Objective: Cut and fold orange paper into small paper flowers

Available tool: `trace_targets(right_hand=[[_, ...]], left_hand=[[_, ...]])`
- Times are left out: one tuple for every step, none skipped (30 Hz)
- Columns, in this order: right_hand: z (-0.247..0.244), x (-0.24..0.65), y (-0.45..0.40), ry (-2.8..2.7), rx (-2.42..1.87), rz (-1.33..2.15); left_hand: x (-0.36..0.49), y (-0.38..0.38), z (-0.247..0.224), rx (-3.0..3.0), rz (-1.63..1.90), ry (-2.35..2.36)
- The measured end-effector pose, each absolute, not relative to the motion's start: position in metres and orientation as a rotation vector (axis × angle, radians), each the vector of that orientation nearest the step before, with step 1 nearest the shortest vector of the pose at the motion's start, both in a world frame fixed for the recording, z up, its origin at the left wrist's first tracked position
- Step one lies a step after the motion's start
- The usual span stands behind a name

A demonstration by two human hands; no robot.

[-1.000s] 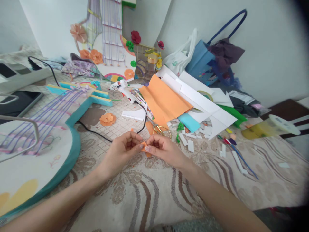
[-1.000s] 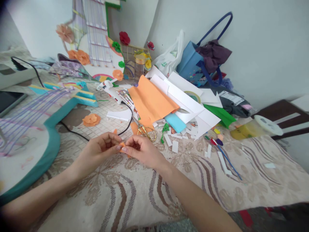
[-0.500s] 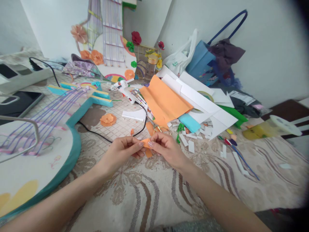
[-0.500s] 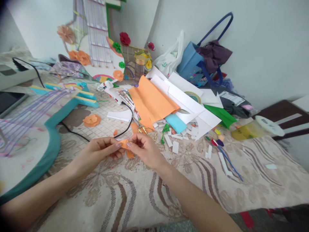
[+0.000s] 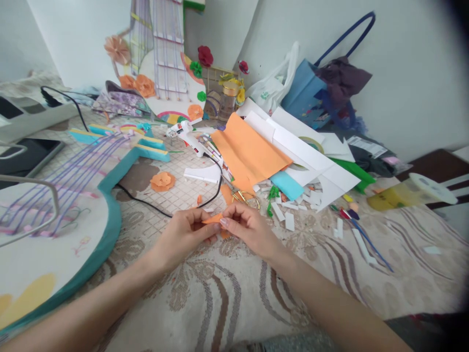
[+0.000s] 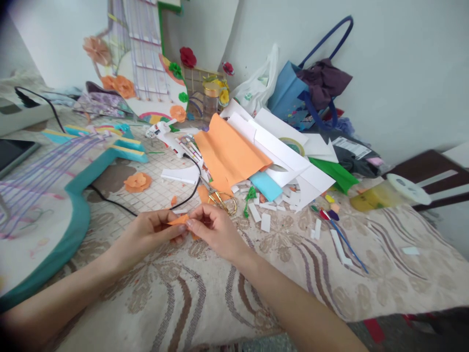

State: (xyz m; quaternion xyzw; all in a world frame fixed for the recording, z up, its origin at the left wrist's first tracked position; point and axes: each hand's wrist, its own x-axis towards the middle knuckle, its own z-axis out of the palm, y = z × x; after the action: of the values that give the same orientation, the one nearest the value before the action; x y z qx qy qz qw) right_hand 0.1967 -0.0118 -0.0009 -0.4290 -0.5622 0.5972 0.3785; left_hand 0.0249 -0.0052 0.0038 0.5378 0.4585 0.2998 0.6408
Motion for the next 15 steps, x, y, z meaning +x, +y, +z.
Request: trace_targets(right_hand=[[-0.0006,0.1968,-0.0118,-1.439,-1.096,1.539],[-0.0001,0.1971,-0.0118,-1.445,-1.102,1.545],[0.0004,0.1974,-0.0117,-1.456,-1.109,1.545],[0.0010,0.1976,-0.0116,-1.468,-1.116,1.539],[0.0015,0.1978,-0.0115,-1.478,-1.123,1.525],[0.0019,0.1979,-0.0114,-1.486,-1.127,1.510],[0.0023,0.1979,-0.0114,-1.490,-1.127,1.500],[0.0025,0.1978,-0.0114,-1.487,-1.125,1.498],[0.0025,0.1975,-0.0114,-1.480,-1.123,1.502],[0.0025,0.1972,-0.0115,-1.470,-1.121,1.513],[0.0023,0.1968,-0.0115,-1.456,-1.119,1.527],[0.0019,0.1964,-0.0115,-1.439,-1.116,1.542],[0.0014,0.1961,-0.0114,-1.419,-1.111,1.554],[0.0006,0.1959,-0.0114,-1.401,-1.107,1.562],[-0.0002,0.1958,-0.0114,-1.386,-1.103,1.567]], left_hand=[[0.0247,-0.0051,0.0035,1.232,0.686,1.038],[0.0244,-0.0048,0.0033,1.234,0.682,1.032],[0.0239,-0.0045,0.0032,1.230,0.674,1.025],[0.0234,-0.0041,0.0032,1.224,0.664,1.017],[0.0228,-0.0038,0.0033,1.222,0.660,1.009],[0.0224,-0.0036,0.0034,1.230,0.664,1.001],[0.0220,-0.0034,0.0037,1.245,0.681,0.996],[0.0217,-0.0032,0.0040,1.265,0.707,0.997],[0.0216,-0.0031,0.0043,1.285,0.739,1.003],[0.0216,-0.0029,0.0046,1.299,0.765,1.014],[0.0217,-0.0027,0.0049,1.305,0.783,1.025],[0.0220,-0.0025,0.0051,1.305,0.787,1.035],[0.0222,-0.0022,0.0052,1.303,0.783,1.043],[0.0225,-0.0019,0.0053,1.302,0.775,1.044],[0.0228,-0.0016,0.0054,1.305,0.768,1.036]])
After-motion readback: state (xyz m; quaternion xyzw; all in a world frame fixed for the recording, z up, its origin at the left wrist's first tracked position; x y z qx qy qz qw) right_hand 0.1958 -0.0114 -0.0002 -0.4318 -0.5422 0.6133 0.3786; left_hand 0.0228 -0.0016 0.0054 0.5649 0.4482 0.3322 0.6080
